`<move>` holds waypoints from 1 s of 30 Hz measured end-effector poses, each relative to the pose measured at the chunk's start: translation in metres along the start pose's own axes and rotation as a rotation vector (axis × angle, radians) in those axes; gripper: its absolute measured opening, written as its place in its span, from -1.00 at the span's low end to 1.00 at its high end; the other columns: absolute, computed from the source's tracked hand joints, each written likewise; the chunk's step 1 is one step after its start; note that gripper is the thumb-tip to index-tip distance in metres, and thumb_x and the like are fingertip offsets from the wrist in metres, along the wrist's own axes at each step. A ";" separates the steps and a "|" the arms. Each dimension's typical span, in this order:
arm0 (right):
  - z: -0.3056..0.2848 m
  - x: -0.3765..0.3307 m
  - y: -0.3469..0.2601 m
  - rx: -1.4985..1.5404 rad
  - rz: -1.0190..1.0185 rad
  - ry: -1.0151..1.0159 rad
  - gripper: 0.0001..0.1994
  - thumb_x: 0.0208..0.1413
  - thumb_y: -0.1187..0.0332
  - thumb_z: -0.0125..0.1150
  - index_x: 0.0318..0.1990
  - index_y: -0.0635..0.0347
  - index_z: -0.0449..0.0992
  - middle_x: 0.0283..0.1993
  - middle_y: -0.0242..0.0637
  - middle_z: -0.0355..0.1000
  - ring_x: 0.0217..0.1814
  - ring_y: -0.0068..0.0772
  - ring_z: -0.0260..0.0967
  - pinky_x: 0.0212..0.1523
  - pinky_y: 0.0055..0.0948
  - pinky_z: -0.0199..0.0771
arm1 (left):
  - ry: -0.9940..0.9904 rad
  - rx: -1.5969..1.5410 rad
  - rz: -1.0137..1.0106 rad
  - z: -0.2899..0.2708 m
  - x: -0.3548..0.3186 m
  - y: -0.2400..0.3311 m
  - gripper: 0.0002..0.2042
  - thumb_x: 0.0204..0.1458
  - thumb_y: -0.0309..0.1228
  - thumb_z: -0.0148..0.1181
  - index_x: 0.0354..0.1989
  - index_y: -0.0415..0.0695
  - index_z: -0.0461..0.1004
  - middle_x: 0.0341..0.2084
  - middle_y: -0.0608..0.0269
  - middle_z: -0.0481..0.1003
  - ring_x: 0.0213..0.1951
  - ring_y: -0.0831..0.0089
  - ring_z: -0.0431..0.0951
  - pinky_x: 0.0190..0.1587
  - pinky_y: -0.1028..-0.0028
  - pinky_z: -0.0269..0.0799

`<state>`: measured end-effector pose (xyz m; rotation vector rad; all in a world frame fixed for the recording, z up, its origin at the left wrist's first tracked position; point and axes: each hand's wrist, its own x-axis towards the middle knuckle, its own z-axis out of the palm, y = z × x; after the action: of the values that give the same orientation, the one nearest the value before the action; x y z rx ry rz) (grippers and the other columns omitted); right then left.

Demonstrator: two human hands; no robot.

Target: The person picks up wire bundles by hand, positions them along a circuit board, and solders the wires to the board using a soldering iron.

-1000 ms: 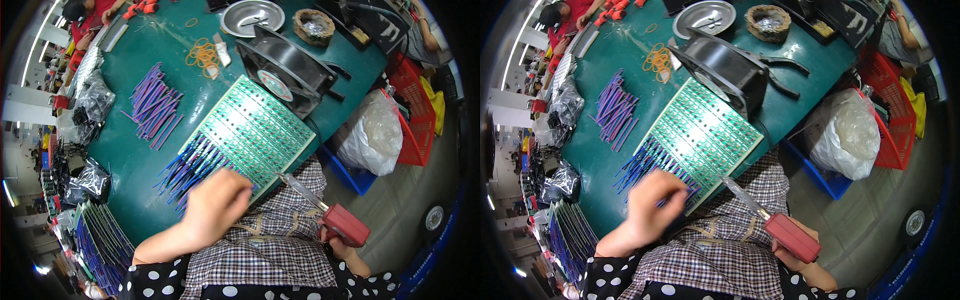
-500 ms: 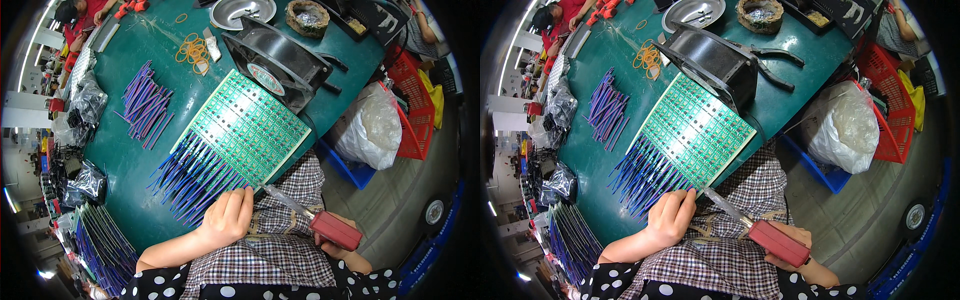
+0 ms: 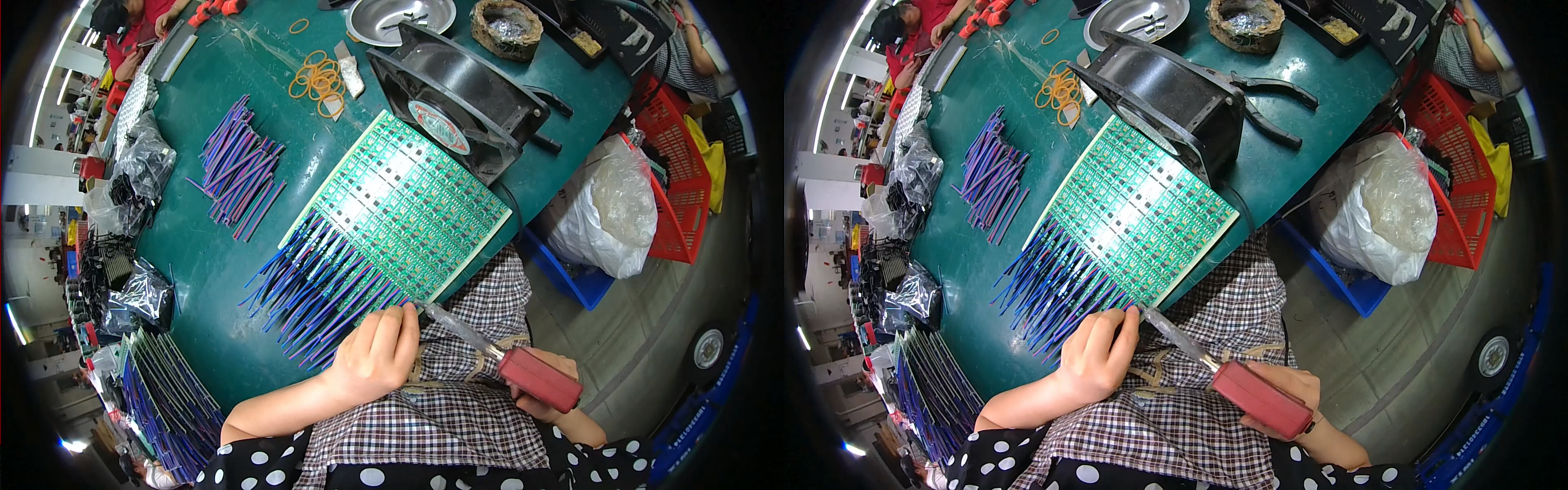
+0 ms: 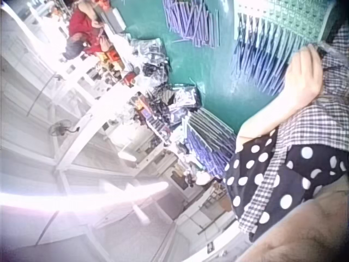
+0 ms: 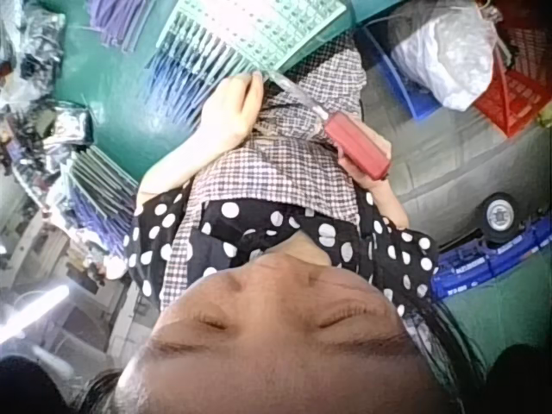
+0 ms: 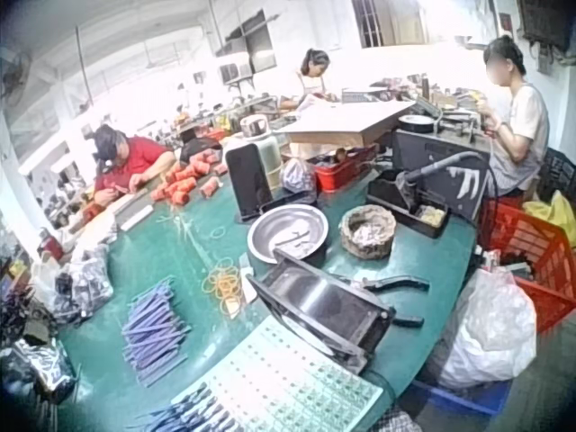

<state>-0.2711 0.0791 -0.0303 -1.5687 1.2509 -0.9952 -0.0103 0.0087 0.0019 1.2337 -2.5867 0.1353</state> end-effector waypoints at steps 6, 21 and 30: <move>-0.008 -0.007 0.010 -0.037 -0.067 -0.020 -0.38 -0.01 -0.17 0.22 -0.19 0.35 0.49 -0.48 -0.36 0.48 -0.47 -0.35 0.50 -0.44 -0.45 0.46 | -0.017 0.083 0.050 -0.002 0.004 0.001 -0.71 -0.24 -0.57 0.18 -0.26 -0.37 0.51 -0.40 0.11 0.43 -0.47 0.40 0.47 -0.50 0.58 0.41; -0.004 -0.005 0.014 0.002 -0.137 -0.025 -0.36 -0.04 -0.13 0.28 -0.12 0.40 0.46 -0.52 -0.39 0.49 -0.48 -0.34 0.52 -0.40 -0.43 0.51 | -0.080 0.292 0.228 -0.003 0.009 0.002 -0.81 -0.15 -0.57 0.18 -0.31 -0.39 0.50 -0.45 0.13 0.46 -0.47 0.43 0.46 -0.50 0.63 0.39; -0.020 -0.012 0.017 -0.046 -0.130 -0.138 -0.36 -0.16 0.06 0.44 -0.05 0.46 0.47 -0.28 -0.11 0.56 -0.34 -0.22 0.58 -0.30 -0.41 0.59 | -0.097 0.290 0.263 -0.005 0.009 0.000 -0.80 -0.15 -0.58 0.19 -0.31 -0.40 0.50 -0.44 0.13 0.46 -0.46 0.44 0.46 -0.49 0.65 0.39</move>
<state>-0.2969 0.0858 -0.0415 -1.7421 1.0946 -0.9278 -0.0146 0.0035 0.0093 0.9993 -2.8821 0.5318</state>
